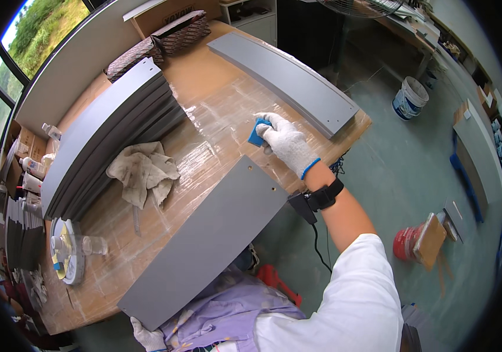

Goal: The person sands the edges of a grey rectangular panel using a blue sanding block. They wipe the panel with a cloth and apply liquid from a bottle. The person uses a metal tool to scrape the panel's edge and continues sanding. The panel is flipped and worked on from different angles.

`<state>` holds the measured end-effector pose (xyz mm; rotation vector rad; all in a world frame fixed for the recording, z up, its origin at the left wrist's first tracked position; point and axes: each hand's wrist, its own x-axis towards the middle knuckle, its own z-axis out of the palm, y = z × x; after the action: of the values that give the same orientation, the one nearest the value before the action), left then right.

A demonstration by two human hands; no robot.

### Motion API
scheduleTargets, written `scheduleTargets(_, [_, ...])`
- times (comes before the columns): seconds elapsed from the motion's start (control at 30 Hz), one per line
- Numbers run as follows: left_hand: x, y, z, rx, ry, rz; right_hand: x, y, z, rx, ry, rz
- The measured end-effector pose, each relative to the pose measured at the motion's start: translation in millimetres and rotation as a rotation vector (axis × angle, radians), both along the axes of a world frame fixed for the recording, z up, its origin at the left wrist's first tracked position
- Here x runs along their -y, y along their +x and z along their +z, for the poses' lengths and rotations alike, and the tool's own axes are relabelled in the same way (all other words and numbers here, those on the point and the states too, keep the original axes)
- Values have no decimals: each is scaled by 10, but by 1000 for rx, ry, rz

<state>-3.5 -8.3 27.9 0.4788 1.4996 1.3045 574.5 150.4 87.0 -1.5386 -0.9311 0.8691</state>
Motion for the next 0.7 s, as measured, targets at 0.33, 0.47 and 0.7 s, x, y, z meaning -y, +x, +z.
scheduleTargets(0.33, [-167,-635,-81,-60,-4,-154,1833,-117,-988,-623,416,-431])
scheduleTargets(0.47, [-182,-398,275,-214,-110,-187,1967,-443,-1173,-688,331,-407])
scheduleTargets(0.7, [-177,-662,167,-830,75,-535,1834,-859,-1180,-659,524,-439])
